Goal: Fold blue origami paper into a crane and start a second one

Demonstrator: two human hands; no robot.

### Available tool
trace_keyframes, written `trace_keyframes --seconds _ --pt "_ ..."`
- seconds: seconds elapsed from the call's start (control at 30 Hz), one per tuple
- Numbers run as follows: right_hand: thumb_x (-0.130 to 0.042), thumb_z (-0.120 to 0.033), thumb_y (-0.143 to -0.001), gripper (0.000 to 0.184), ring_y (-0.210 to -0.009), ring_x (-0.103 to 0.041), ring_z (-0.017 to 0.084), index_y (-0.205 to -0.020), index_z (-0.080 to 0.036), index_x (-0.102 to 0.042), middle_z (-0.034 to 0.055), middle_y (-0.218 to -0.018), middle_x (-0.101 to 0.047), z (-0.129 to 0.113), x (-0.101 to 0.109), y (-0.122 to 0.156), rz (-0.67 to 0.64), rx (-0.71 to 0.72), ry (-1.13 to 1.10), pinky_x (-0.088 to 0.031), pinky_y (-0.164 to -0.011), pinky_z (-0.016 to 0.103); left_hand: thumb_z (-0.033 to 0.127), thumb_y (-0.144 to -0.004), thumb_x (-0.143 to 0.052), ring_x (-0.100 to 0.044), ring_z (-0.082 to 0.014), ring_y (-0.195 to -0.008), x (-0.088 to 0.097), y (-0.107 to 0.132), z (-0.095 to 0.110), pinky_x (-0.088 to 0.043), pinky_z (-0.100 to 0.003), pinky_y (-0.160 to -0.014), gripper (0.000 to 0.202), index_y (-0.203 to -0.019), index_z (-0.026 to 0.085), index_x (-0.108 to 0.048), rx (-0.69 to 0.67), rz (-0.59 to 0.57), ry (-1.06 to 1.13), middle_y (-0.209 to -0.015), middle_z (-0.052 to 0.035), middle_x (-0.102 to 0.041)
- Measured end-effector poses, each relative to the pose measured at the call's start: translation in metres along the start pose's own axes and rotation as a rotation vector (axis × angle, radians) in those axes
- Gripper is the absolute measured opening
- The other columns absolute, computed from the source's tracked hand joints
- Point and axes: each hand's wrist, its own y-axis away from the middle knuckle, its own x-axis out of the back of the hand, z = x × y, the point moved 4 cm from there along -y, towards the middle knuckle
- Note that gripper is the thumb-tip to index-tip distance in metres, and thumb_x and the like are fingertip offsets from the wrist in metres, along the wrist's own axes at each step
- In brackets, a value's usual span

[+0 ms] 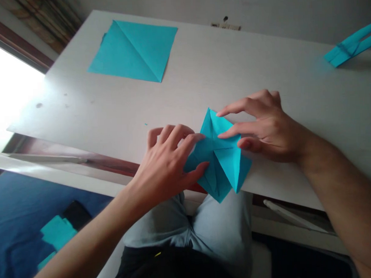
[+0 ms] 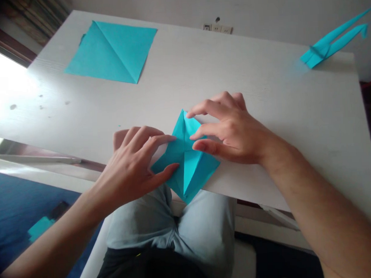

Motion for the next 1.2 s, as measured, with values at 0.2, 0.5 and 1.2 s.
trace_keyframes --seconds 0.2,0.5,1.2 --pt "-0.054 -0.089 -0.117 0.066 -0.145 -0.064 0.052 -0.117 -0.042 -0.101 0.0117 -0.152 -0.083 -0.006 0.001 0.001 -0.071 0.066 0.01 -0.043 -0.129 0.08 0.049 -0.123 -0.074 -0.069 -0.0395 -0.137 0.007 0.002 -0.02 -0.052 -0.064 -0.12 0.037 -0.156 0.033 -0.077 0.071 0.007 0.007 -0.153 -0.0132 -0.079" --pt "-0.031 -0.09 -0.123 0.086 -0.121 -0.067 0.042 -0.15 -0.037 -0.092 0.0141 -0.132 -0.088 -0.003 -0.006 0.0 -0.028 0.092 0.138 -0.043 -0.111 0.068 0.063 -0.121 -0.08 -0.072 -0.0368 -0.132 0.01 -0.011 -0.049 -0.05 -0.063 -0.123 0.035 -0.143 0.037 -0.087 0.098 0.09 0.029 -0.136 -0.0084 -0.081" --pt "-0.017 -0.102 -0.116 0.112 -0.095 -0.071 0.037 -0.146 -0.02 -0.088 0.0166 -0.106 -0.088 -0.026 -0.017 -0.011 -0.07 0.164 0.304 -0.04 -0.089 0.054 0.04 -0.122 -0.077 -0.077 -0.0321 -0.119 0.008 -0.009 -0.044 -0.057 -0.055 -0.107 0.02 -0.141 0.034 -0.084 0.007 0.108 0.102 -0.129 -0.007 -0.083"
